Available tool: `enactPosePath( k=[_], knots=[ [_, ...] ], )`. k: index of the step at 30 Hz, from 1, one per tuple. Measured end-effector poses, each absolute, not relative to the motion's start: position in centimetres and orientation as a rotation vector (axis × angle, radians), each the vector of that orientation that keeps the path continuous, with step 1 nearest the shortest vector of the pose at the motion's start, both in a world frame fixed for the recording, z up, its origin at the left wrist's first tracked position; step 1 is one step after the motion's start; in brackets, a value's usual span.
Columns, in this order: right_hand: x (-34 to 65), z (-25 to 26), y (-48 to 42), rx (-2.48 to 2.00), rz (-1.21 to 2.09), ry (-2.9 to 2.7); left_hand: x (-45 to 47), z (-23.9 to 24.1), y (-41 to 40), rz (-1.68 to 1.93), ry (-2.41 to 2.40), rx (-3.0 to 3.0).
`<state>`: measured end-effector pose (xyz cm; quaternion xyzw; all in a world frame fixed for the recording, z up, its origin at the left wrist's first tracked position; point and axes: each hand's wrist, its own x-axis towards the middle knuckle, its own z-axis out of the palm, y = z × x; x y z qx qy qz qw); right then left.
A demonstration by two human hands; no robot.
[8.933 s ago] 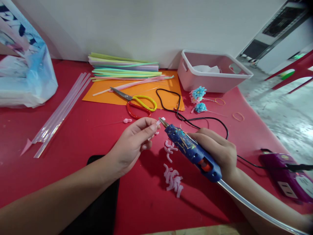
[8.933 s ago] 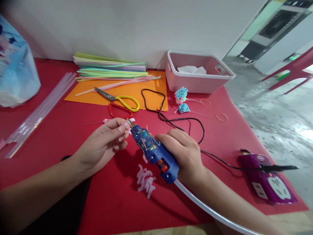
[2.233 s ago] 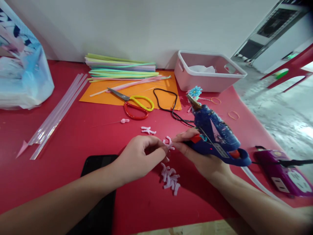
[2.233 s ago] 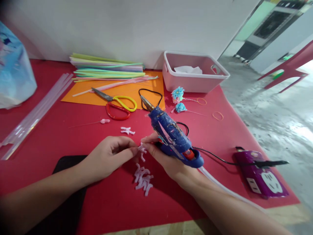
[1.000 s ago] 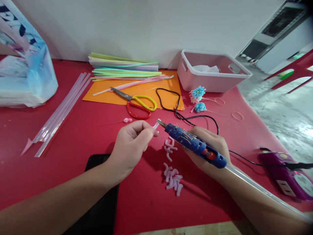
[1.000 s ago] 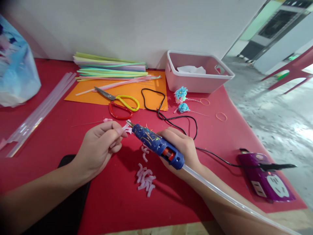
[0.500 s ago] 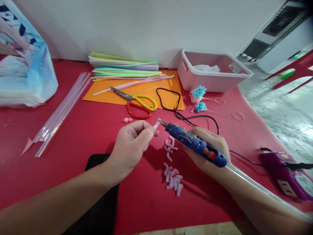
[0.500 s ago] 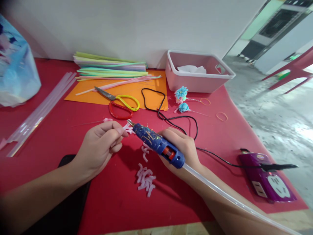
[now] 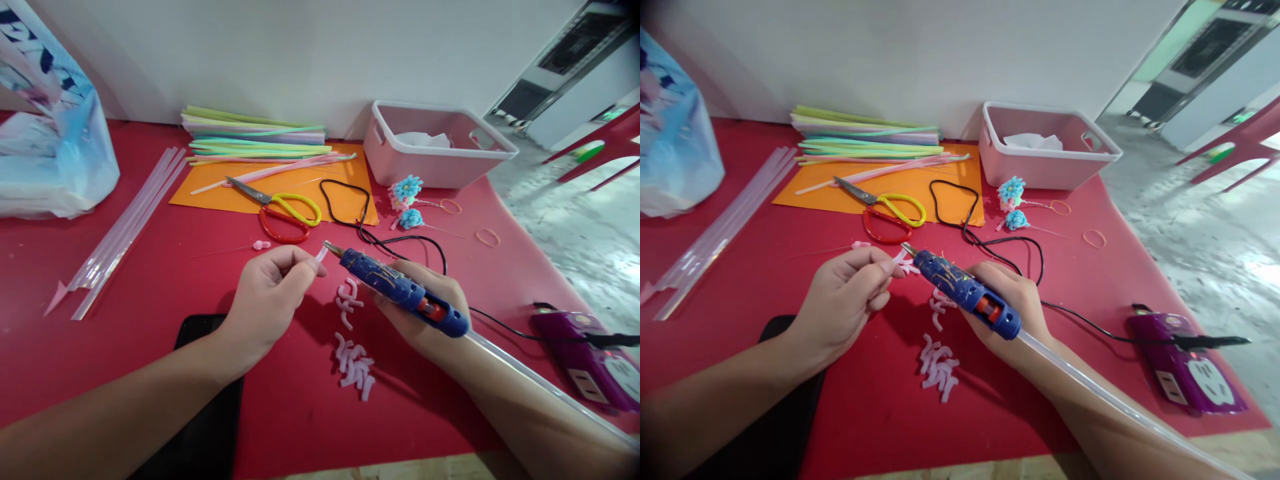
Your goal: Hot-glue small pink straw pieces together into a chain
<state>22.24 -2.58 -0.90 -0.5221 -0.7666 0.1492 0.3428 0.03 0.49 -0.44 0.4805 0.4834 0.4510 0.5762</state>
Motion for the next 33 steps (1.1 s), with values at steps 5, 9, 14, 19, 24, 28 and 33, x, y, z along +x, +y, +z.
enactPosePath(
  k=[5, 9, 14, 19, 24, 28, 33],
  knots=[
    [22.06, -0.76, -2.55, -1.356, 0.404, -1.987, 0.09, -0.65, 0.58, 1.060, 1.120, 1.109],
    [21.91, -0.69, -2.59, -1.339, 0.427, -1.985, 0.01, -0.74, 0.53, 1.047, 1.104, 1.063],
    [21.94, -0.73, -2.64, -1.350, 0.426, -1.989, -0.07, -0.67, 0.39, 1.052, 1.089, 1.058],
    [22.03, -0.72, -2.54, -1.318, 0.382, -2.017, 0.04, -0.74, 0.30, 1.071, 1.066, 1.080],
    [22.00, -0.64, -2.52, -1.305, 0.355, -2.026, 0.00, -1.04, 0.29, 1.101, 1.063, 1.124],
    [22.02, -0.56, -2.62, -1.283, 0.358, -2.035, -0.06, -1.10, 0.29, 1.092, 1.074, 1.130],
    [22.05, -0.49, -2.60, -1.252, 0.375, -2.039, 0.09, -0.80, 0.34, 1.080, 1.074, 1.118]
  ],
)
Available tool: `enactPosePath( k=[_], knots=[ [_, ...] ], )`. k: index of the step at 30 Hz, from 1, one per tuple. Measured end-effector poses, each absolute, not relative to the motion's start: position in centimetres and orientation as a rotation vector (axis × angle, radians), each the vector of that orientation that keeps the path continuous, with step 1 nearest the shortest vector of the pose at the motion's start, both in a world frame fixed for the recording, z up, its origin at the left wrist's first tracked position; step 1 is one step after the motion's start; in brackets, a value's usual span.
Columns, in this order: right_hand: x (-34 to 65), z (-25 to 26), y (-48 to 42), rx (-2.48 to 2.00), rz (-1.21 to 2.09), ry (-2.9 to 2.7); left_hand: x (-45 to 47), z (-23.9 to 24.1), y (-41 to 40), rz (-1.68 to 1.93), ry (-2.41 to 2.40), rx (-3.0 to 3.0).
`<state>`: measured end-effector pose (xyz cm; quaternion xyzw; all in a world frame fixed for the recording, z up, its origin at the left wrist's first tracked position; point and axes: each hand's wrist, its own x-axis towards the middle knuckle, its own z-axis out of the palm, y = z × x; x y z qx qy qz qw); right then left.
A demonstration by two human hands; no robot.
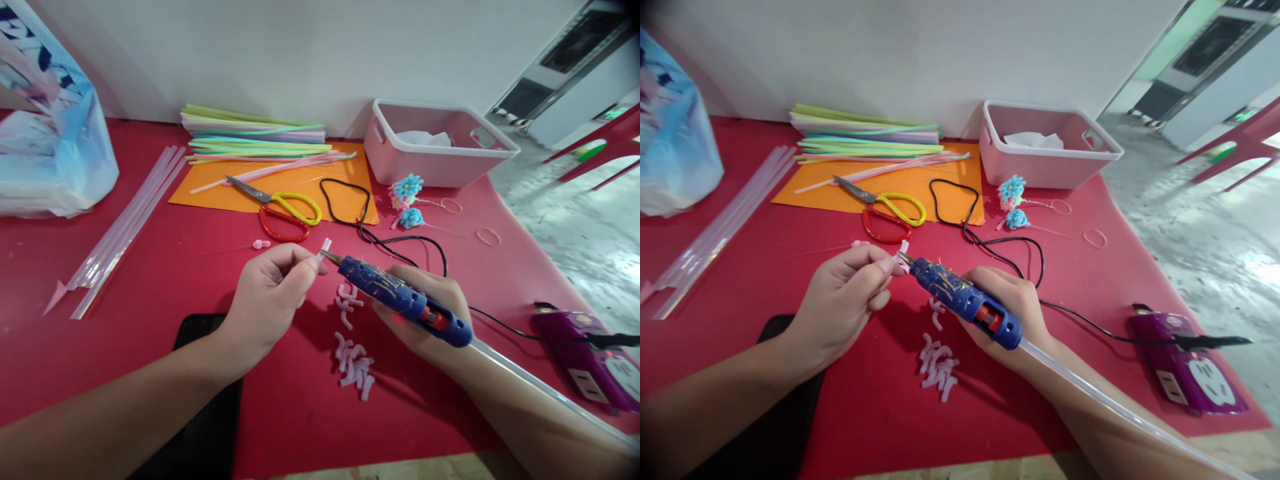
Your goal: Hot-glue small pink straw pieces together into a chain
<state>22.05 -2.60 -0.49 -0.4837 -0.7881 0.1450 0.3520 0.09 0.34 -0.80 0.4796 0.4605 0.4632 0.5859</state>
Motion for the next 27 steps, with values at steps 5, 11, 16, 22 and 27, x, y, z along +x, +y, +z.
enactPosePath(
  k=[5, 11, 16, 22, 27],
  knots=[
    [22.02, -0.33, -2.56, -1.197, 0.382, -2.069, 0.22, -0.69, 0.40, 1.092, 1.068, 1.149],
    [22.19, -0.74, -2.71, -1.268, 0.306, -1.999, 0.05, -0.60, 0.30, 1.086, 1.048, 1.185],
    [22.44, -0.98, -2.56, -1.290, 0.304, -1.995, -0.04, -0.62, 0.18, 1.074, 1.061, 1.170],
    [22.10, -0.57, -2.59, -1.277, 0.349, -2.031, 0.11, -0.62, 0.13, 1.087, 1.062, 1.171],
    [21.89, -0.24, -2.75, -1.232, 0.353, -2.059, 0.07, -0.76, 0.20, 1.100, 1.040, 1.154]
  ],
)
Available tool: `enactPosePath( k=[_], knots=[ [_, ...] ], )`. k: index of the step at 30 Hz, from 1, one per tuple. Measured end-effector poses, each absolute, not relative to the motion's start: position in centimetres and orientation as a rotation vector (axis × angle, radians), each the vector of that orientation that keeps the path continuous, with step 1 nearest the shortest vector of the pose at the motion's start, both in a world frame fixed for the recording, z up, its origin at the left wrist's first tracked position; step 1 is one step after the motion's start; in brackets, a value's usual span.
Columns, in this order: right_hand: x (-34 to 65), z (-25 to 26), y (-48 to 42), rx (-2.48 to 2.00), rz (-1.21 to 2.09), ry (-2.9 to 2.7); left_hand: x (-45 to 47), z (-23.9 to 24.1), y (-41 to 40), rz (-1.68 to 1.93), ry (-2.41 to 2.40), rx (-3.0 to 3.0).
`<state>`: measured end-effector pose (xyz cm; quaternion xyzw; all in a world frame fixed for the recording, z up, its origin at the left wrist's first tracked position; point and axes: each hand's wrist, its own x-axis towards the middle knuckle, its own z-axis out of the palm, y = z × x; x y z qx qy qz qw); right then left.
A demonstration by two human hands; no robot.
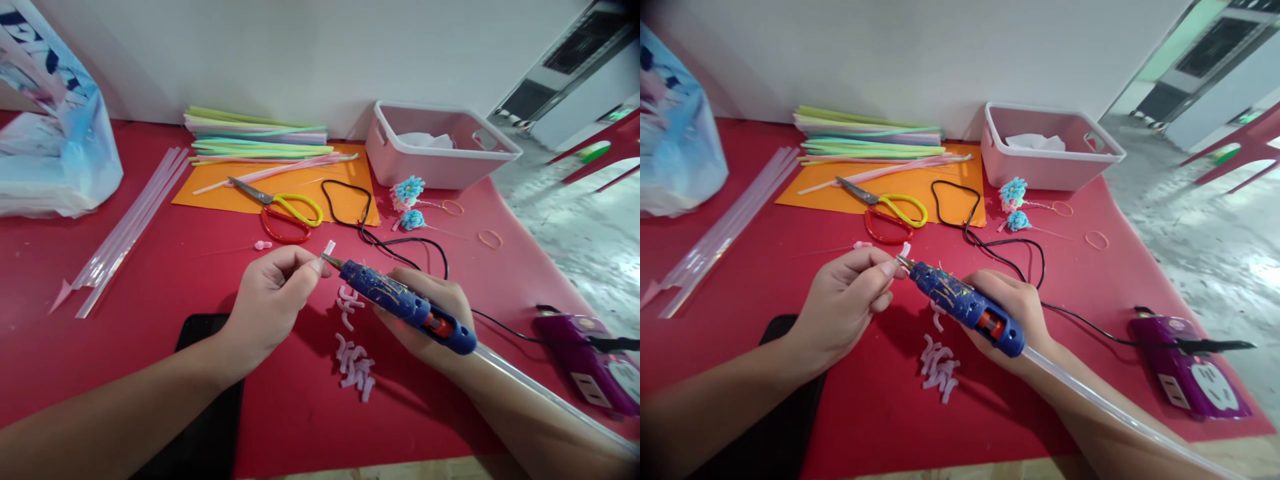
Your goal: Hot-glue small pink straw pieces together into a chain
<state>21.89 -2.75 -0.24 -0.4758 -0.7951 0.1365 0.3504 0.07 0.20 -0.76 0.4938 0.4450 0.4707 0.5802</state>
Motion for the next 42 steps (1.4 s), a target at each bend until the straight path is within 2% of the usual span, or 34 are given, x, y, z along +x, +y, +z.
enactPosePath(
  k=[9, 34, 42],
  knots=[
    [22.1, -0.4, -2.9, -1.324, 0.330, -1.989, -0.1, -0.4, 0.2, 1.080, 1.046, 1.184],
    [21.8, -0.1, -2.9, -1.225, 0.361, -2.050, 0.2, 0.2, 0.0, 1.098, 1.071, 1.205],
    [21.9, -0.1, -2.8, -1.307, 0.254, -2.029, 0.0, -0.2, 0.0, 1.098, 1.076, 1.191]
  ],
)
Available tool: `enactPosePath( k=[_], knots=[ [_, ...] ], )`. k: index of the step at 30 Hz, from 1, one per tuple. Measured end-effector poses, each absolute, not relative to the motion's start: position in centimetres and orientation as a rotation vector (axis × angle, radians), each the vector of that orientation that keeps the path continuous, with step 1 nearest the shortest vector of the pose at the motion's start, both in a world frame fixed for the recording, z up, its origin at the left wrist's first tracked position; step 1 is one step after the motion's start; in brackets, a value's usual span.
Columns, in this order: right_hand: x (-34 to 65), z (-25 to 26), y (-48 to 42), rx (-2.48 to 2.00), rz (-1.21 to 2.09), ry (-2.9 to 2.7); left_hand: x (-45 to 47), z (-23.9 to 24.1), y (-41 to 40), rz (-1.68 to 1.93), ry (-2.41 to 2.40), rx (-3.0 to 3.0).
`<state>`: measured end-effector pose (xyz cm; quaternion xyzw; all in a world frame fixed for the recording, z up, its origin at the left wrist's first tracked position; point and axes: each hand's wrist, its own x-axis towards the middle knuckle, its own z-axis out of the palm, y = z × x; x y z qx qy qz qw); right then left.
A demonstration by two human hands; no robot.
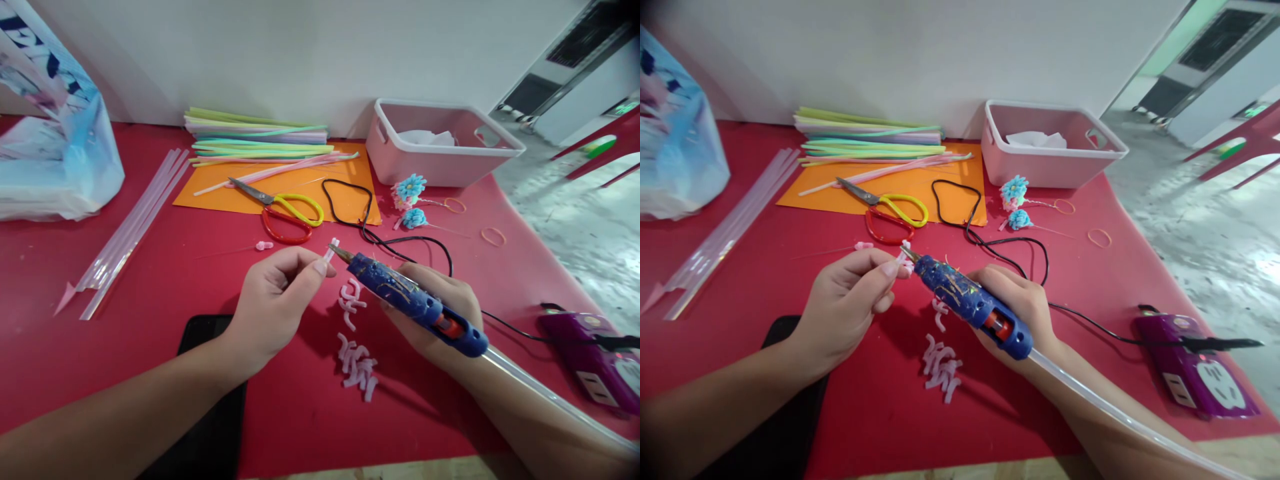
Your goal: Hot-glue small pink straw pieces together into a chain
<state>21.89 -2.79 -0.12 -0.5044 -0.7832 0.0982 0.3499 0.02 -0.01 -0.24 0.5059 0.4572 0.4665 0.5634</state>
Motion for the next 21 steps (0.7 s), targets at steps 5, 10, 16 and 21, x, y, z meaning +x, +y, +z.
enactPosePath(
  k=[5, 10, 16, 21],
  knots=[
    [21.85, -0.04, -2.85, -1.263, 0.319, -2.053, 0.06, -0.30, 0.09, 1.100, 1.037, 1.143],
    [21.82, 0.02, -2.87, -1.253, 0.321, -2.049, 0.09, -0.30, 0.07, 1.087, 1.047, 1.154],
    [21.91, -0.37, -2.67, -1.322, 0.239, -2.011, -0.10, -0.30, -0.02, 1.089, 1.059, 1.171],
    [21.91, -0.45, -2.88, -1.293, 0.309, -1.954, -0.09, -0.04, -0.07, 1.089, 1.054, 1.223]
  ],
)
